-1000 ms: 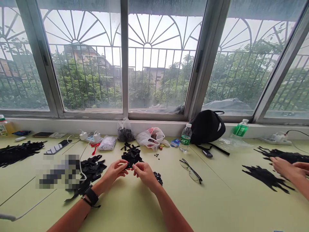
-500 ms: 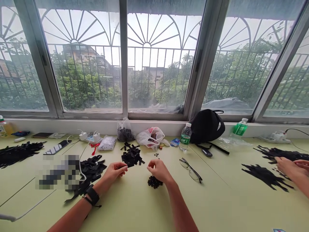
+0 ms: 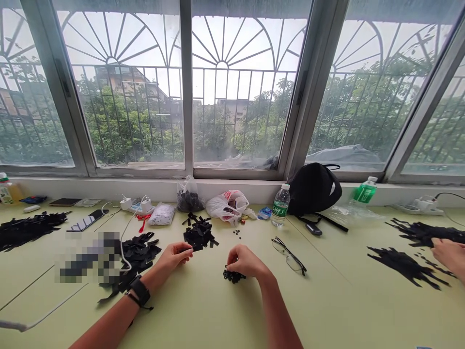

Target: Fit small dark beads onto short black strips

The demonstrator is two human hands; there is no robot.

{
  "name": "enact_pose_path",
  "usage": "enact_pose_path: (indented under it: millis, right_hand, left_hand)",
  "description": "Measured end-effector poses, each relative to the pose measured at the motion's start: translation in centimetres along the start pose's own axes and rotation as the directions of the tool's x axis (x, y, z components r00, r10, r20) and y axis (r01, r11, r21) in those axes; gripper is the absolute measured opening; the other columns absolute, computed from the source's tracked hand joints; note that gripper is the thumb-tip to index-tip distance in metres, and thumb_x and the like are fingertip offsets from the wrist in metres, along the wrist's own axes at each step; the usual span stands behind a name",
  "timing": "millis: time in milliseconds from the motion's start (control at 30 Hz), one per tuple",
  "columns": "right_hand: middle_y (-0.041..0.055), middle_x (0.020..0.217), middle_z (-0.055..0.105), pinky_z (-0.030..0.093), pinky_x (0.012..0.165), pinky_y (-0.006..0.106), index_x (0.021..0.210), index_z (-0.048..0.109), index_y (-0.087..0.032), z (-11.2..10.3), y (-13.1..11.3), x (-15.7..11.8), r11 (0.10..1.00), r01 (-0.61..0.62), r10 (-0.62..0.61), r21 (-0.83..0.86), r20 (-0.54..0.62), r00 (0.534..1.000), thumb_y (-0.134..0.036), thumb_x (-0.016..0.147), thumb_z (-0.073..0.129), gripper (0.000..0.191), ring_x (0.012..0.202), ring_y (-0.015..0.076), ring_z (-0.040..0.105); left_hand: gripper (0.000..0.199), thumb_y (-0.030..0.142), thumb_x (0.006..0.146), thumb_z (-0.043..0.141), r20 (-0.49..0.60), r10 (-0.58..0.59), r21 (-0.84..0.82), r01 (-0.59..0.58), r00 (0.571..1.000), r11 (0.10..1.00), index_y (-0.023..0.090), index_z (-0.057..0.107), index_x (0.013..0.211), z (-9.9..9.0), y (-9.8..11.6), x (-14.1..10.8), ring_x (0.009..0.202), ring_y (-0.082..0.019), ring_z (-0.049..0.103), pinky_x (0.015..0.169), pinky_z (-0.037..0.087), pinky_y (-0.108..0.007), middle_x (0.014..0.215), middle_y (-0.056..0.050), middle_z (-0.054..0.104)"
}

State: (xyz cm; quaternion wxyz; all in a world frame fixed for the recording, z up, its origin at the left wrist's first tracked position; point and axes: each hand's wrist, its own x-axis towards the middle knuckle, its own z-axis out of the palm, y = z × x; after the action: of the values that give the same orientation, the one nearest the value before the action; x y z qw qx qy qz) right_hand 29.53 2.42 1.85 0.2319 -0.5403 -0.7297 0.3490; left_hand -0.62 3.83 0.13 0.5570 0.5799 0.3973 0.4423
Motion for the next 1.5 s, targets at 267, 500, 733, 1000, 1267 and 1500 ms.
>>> enact_pose_path:
  millis: [267,500,733,1000,1267,1500]
  right_hand:
    - [0.0028,0.071,0.066,0.04,0.057,0.025,0.073,0.074,-0.017,0.1,-0.3,0.1,0.994,0.072,-0.077,-0.082,-0.054,0.996,-0.026,0.074,0.067,0.011,0.066,0.0156,0.057]
    - [0.004,0.088,0.069,0.047,0.076,0.029,0.081,0.073,-0.019,3.7,-3.6,1.0,0.972,0.216,-0.227,-0.087,-0.136,0.964,-0.023,0.08,0.065,0.009,0.083,0.0194,0.063]
    - [0.0025,0.087,0.067,0.045,0.079,0.029,0.08,0.068,-0.02,7.4,-4.8,1.5,0.952,0.264,-0.283,-0.152,-0.12,0.951,-0.017,0.079,0.064,0.005,0.086,0.0193,0.061]
    - [0.0023,0.091,0.062,0.044,0.065,0.026,0.112,0.062,-0.02,6.6,-5.5,1.8,0.954,0.296,-0.267,0.044,-0.32,0.909,-0.051,0.092,0.063,0.037,0.072,0.0153,0.053]
    - [-0.0032,0.064,0.046,0.029,0.056,0.025,0.074,0.057,-0.018,7.3,-5.2,2.3,0.954,0.29,-0.263,0.069,-0.267,0.927,-0.044,0.095,0.055,0.034,0.06,0.0123,0.039]
    - [-0.0037,0.058,0.047,0.025,0.056,0.024,0.061,0.046,-0.018,7.2,-4.4,2.1,0.968,0.214,-0.242,-0.13,-0.258,0.935,-0.03,0.085,0.057,0.029,0.058,0.0105,0.04]
  left_hand:
    - [0.05,0.06,0.067,0.082,-0.023,-0.011,0.04,0.012,1.0,0.999,0.015,0.075,0.088,0.2,0.3,0.0,0.067,-0.017,0.062,0.061,0.044,-0.026,0.079,-0.007,0.073]
    - [0.051,0.063,0.069,0.08,-0.036,0.006,0.0,-0.006,0.999,1.0,0.014,0.074,0.083,0.2,0.0,0.2,0.065,-0.016,0.06,0.061,0.043,-0.027,0.078,-0.008,0.073]
    - [0.05,0.062,0.072,0.079,0.01,-0.005,-0.021,0.005,1.0,1.0,0.014,0.072,0.082,-0.1,-0.4,0.5,0.066,-0.014,0.057,0.06,0.041,-0.024,0.079,-0.006,0.071]
    - [0.046,0.06,0.083,0.071,0.154,0.062,0.077,-0.075,0.986,0.994,0.015,0.075,0.089,0.1,-0.2,0.3,0.07,-0.014,0.057,0.058,0.038,-0.023,0.085,-0.006,0.073]
    - [0.05,0.062,0.08,0.072,0.107,0.102,0.198,-0.122,0.989,0.973,0.012,0.075,0.078,0.4,-1.0,0.6,0.061,-0.014,0.053,0.057,0.035,-0.024,0.069,-0.005,0.069]
    - [0.046,0.055,0.081,0.071,0.048,0.145,0.449,-0.151,0.988,0.881,0.013,0.069,0.065,0.1,-1.1,0.0,0.056,-0.012,0.046,0.054,0.031,-0.024,0.059,0.0,0.06]
